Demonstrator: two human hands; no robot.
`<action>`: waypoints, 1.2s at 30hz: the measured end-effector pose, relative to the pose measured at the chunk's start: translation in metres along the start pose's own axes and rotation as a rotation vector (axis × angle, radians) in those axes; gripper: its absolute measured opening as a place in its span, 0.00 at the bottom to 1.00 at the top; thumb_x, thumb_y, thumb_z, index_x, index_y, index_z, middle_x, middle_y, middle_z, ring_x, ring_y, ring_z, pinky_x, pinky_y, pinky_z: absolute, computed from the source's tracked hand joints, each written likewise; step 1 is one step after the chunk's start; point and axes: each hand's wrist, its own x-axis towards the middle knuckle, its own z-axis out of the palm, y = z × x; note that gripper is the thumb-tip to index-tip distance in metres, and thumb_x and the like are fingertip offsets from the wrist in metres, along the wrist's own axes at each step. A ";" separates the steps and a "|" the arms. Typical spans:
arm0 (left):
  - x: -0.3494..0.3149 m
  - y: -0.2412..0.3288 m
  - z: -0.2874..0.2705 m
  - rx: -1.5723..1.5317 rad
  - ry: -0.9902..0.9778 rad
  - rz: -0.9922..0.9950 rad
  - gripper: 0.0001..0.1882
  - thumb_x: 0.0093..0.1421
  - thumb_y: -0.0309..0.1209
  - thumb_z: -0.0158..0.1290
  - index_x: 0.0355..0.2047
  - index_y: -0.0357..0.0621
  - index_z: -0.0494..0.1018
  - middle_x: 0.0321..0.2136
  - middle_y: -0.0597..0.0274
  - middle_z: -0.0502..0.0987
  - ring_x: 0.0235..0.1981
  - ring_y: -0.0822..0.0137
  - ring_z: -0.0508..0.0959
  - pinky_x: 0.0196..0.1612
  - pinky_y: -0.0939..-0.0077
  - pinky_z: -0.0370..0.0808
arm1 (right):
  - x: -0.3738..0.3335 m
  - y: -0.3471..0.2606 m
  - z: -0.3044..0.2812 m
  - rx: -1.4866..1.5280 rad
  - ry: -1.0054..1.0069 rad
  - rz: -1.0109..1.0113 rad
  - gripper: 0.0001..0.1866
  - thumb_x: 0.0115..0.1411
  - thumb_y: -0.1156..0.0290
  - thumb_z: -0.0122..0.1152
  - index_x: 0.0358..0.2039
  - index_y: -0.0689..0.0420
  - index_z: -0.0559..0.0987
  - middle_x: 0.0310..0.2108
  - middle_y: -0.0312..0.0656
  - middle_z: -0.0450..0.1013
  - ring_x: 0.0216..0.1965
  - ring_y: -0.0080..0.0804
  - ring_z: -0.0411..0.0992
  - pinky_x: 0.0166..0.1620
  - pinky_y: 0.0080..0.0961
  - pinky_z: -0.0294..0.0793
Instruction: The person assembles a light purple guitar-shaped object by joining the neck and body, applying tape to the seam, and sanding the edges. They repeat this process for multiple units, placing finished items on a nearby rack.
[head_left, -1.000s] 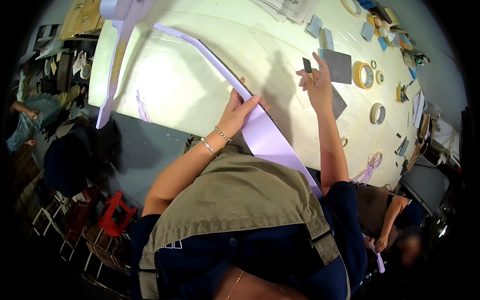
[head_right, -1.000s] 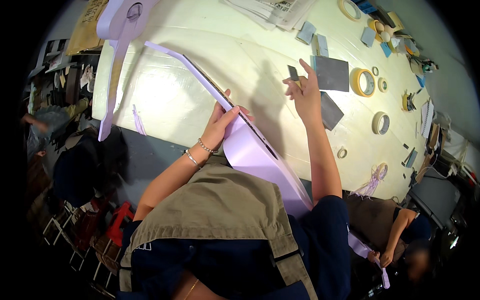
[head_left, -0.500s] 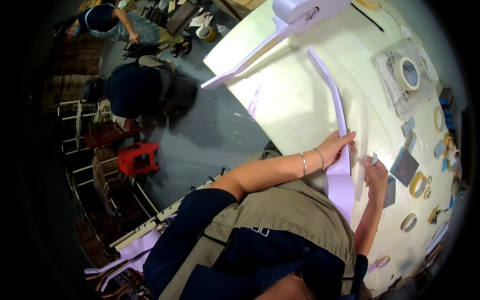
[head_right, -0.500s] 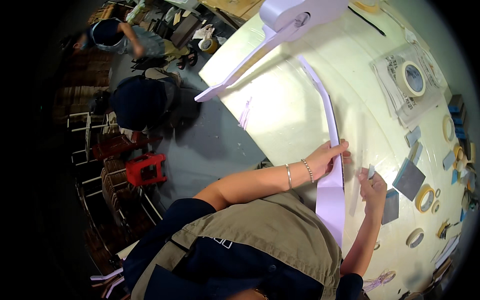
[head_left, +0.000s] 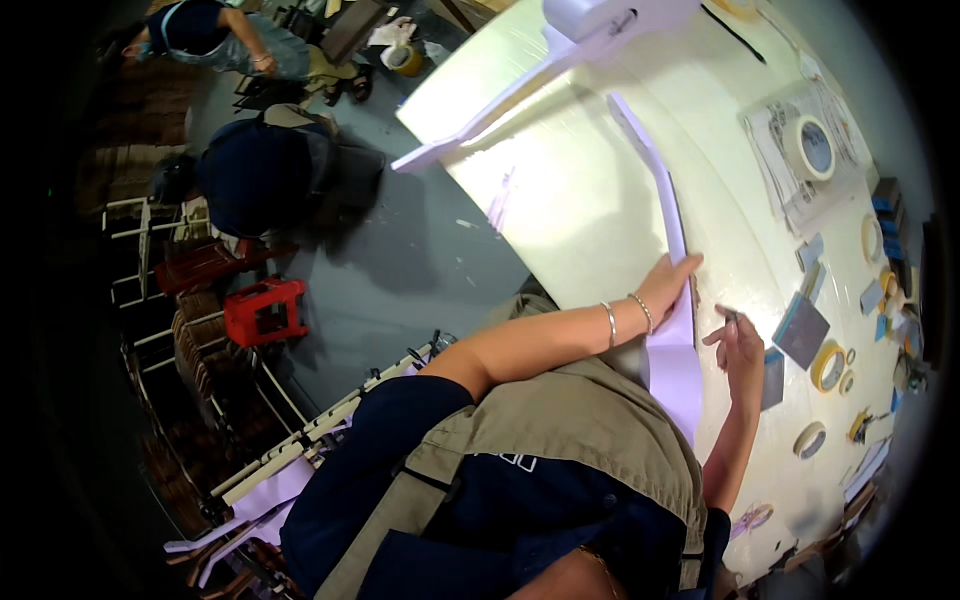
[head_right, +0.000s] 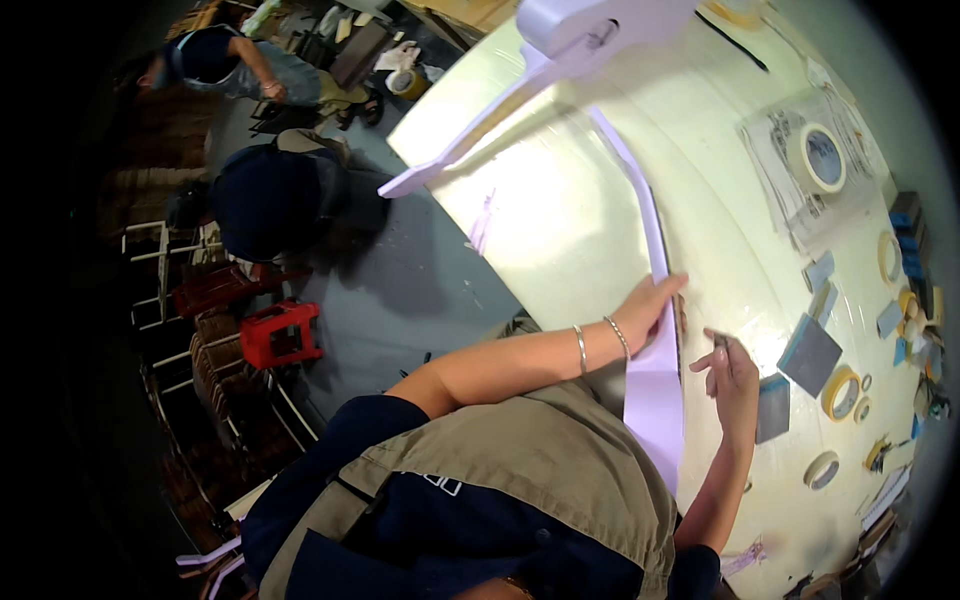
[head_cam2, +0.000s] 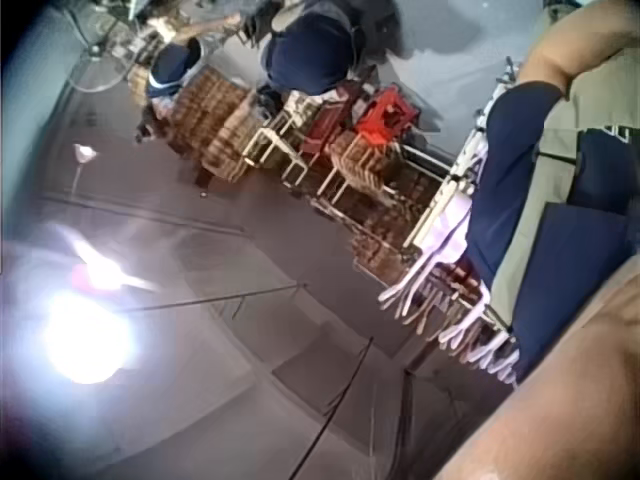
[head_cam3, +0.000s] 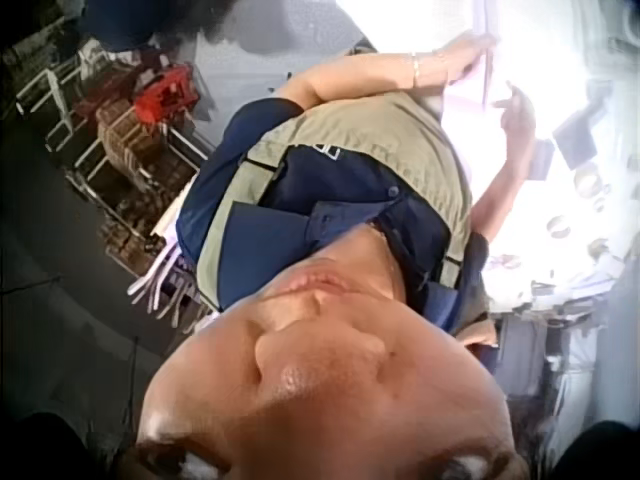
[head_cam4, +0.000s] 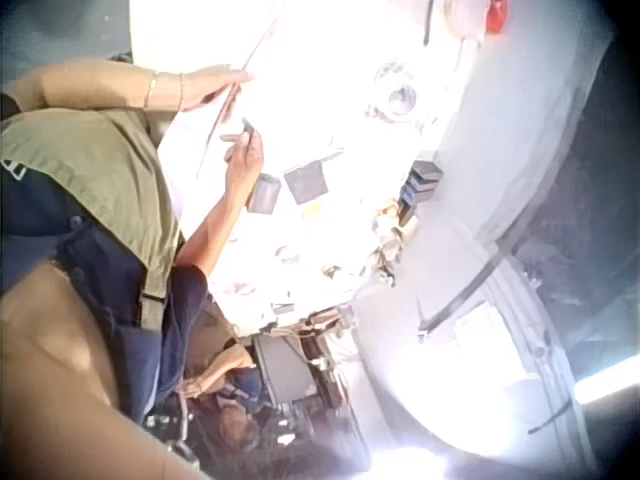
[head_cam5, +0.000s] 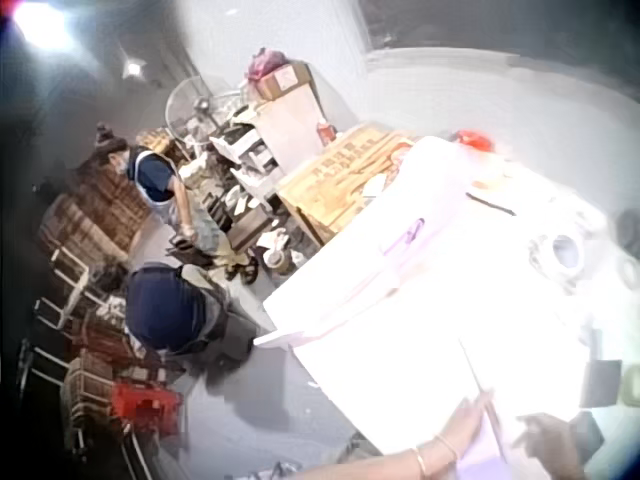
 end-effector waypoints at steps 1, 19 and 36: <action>-0.001 0.002 0.000 0.009 0.043 -0.023 0.18 0.54 0.45 0.54 0.29 0.43 0.64 0.16 0.62 0.68 0.17 0.68 0.72 0.23 0.72 0.72 | 0.000 0.000 -0.004 -0.088 0.001 -0.093 0.15 0.62 0.71 0.42 0.46 0.62 0.71 0.18 0.34 0.70 0.15 0.12 0.56 0.19 0.12 0.57; -0.006 0.018 -0.003 0.173 0.002 -0.033 0.16 0.55 0.43 0.50 0.28 0.42 0.65 0.21 0.58 0.70 0.24 0.64 0.73 0.27 0.70 0.73 | 0.023 -0.024 0.002 -0.953 -0.127 -0.826 0.08 0.45 0.78 0.52 0.28 0.56 0.76 0.24 0.38 0.70 0.30 0.35 0.70 0.32 0.28 0.70; 0.001 0.014 -0.009 0.129 -0.029 0.006 0.14 0.55 0.40 0.51 0.28 0.41 0.65 0.20 0.58 0.70 0.23 0.64 0.73 0.27 0.72 0.71 | 0.032 -0.029 0.004 -1.134 -0.114 -0.890 0.09 0.43 0.77 0.51 0.27 0.54 0.76 0.21 0.33 0.69 0.25 0.30 0.66 0.29 0.25 0.67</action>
